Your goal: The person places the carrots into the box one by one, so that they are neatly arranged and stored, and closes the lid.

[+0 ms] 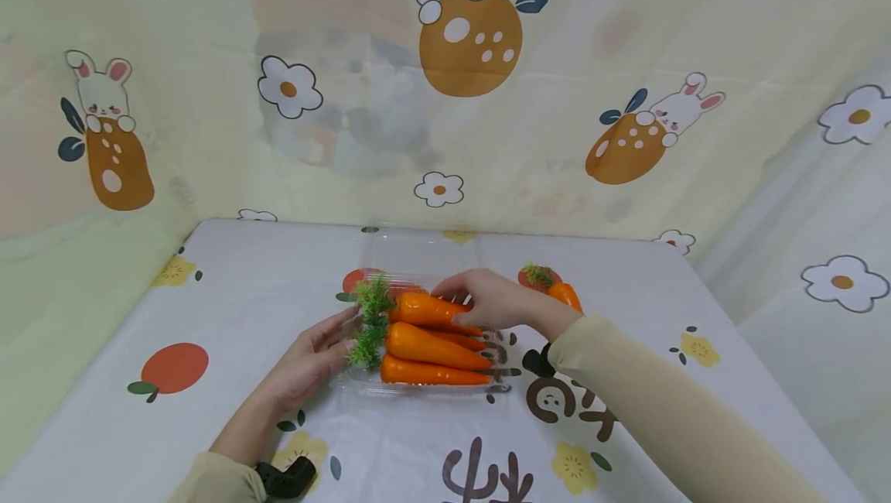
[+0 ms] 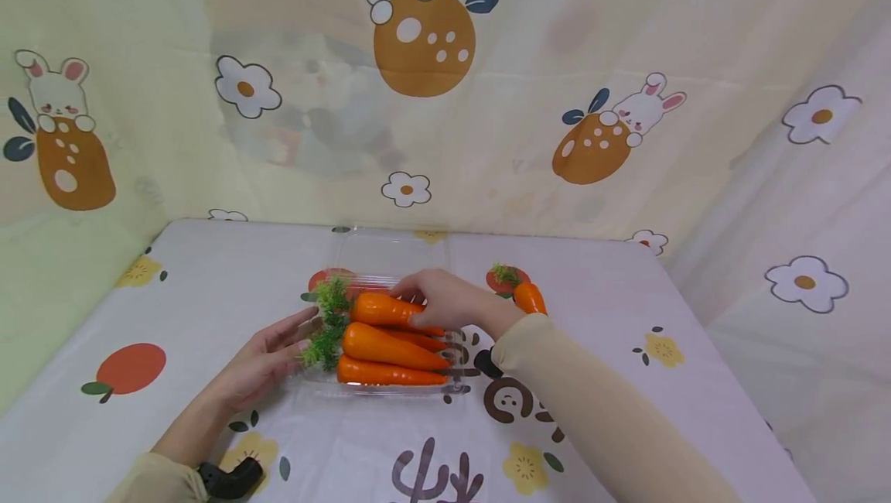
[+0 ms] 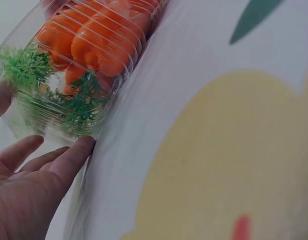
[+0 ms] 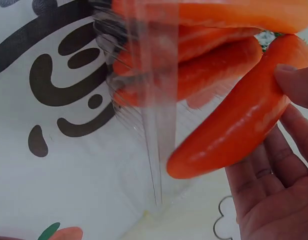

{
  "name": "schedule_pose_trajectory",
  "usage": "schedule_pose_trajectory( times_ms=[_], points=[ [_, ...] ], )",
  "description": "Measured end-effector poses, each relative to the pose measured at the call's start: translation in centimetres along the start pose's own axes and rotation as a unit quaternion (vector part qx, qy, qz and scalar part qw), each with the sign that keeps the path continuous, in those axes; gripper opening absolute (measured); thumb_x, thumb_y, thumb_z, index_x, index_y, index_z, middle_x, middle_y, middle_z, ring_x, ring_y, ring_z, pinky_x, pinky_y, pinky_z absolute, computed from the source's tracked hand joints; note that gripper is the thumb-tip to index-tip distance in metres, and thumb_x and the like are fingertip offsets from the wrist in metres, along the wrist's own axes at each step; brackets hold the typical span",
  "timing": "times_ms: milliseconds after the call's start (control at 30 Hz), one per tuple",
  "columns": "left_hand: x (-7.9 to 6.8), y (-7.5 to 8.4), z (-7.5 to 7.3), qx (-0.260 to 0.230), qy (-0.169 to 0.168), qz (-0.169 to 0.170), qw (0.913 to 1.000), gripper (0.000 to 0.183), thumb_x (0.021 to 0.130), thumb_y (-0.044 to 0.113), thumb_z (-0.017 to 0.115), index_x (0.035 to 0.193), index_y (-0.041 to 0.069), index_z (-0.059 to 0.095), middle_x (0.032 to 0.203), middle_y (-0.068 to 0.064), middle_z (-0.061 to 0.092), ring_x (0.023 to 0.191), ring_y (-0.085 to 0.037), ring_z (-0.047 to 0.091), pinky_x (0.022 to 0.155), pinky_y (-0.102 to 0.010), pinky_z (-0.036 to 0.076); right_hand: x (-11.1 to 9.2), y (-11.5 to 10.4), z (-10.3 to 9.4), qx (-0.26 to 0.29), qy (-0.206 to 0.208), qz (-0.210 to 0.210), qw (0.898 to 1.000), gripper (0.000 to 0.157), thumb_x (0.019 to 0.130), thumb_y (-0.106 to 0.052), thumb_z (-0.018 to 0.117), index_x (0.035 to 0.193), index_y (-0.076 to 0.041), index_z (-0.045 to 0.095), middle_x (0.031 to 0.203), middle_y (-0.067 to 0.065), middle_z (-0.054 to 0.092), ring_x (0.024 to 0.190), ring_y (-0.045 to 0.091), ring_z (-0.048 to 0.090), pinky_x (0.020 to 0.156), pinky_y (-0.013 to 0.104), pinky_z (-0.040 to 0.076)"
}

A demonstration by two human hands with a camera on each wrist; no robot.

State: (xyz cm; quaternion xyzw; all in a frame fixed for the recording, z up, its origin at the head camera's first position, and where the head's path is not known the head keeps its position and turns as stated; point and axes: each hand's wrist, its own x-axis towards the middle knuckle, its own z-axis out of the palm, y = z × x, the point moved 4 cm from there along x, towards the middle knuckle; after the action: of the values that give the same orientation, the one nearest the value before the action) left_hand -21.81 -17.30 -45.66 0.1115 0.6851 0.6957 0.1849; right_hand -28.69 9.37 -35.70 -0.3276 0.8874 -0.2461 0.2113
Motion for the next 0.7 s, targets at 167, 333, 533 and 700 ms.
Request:
schedule_pose_trajectory(
  times_ms=[167, 333, 533, 700],
  points=[
    [0.1, 0.2, 0.1, 0.002, 0.001, -0.001, 1.0, 0.07, 0.105, 0.014, 0.054, 0.163, 0.002, 0.017, 0.169, -0.026, 0.017, 0.155, -0.045, 0.022, 0.11, -0.025, 0.047, 0.9, -0.2, 0.2, -0.023, -0.017, 0.005, 1.0, 0.046, 0.093, -0.005, 0.068, 0.138, -0.009, 0.064, 0.128, 0.006, 0.07, 0.105, 0.017, 0.065, 0.095, 0.033, 0.058],
    [0.0, 0.2, 0.2, 0.005, 0.004, -0.003, 1.0, 0.069, 0.106, 0.014, 0.054, 0.163, 0.0, 0.017, 0.168, -0.027, 0.017, 0.154, -0.045, 0.023, 0.113, -0.031, 0.046, 1.6, -0.6, 0.7, -0.04, -0.031, 0.011, 0.999, 0.045, 0.094, -0.006, 0.069, 0.138, -0.008, 0.062, 0.131, 0.007, 0.068, 0.111, 0.02, 0.065, 0.1, 0.036, 0.056],
    [0.1, -0.1, 0.1, 0.011, 0.01, -0.01, 0.9998, 0.069, 0.105, 0.015, 0.055, 0.163, 0.003, 0.019, 0.168, -0.025, 0.019, 0.155, -0.044, 0.024, 0.119, -0.049, 0.039, 1.7, -0.8, 1.3, -0.048, -0.044, 0.027, 0.998, 0.047, 0.094, -0.004, 0.07, 0.139, -0.005, 0.058, 0.127, 0.009, 0.068, 0.113, 0.022, 0.064, 0.102, 0.038, 0.056],
    [0.1, -0.1, -0.1, 0.009, 0.009, -0.006, 0.9999, 0.069, 0.105, 0.015, 0.055, 0.163, 0.002, 0.019, 0.168, -0.025, 0.019, 0.155, -0.043, 0.023, 0.12, -0.048, 0.038, 1.4, -0.7, 1.2, -0.052, -0.042, 0.036, 0.997, 0.049, 0.094, -0.006, 0.07, 0.141, -0.007, 0.057, 0.127, 0.009, 0.068, 0.114, 0.023, 0.064, 0.103, 0.039, 0.055]
  ],
)
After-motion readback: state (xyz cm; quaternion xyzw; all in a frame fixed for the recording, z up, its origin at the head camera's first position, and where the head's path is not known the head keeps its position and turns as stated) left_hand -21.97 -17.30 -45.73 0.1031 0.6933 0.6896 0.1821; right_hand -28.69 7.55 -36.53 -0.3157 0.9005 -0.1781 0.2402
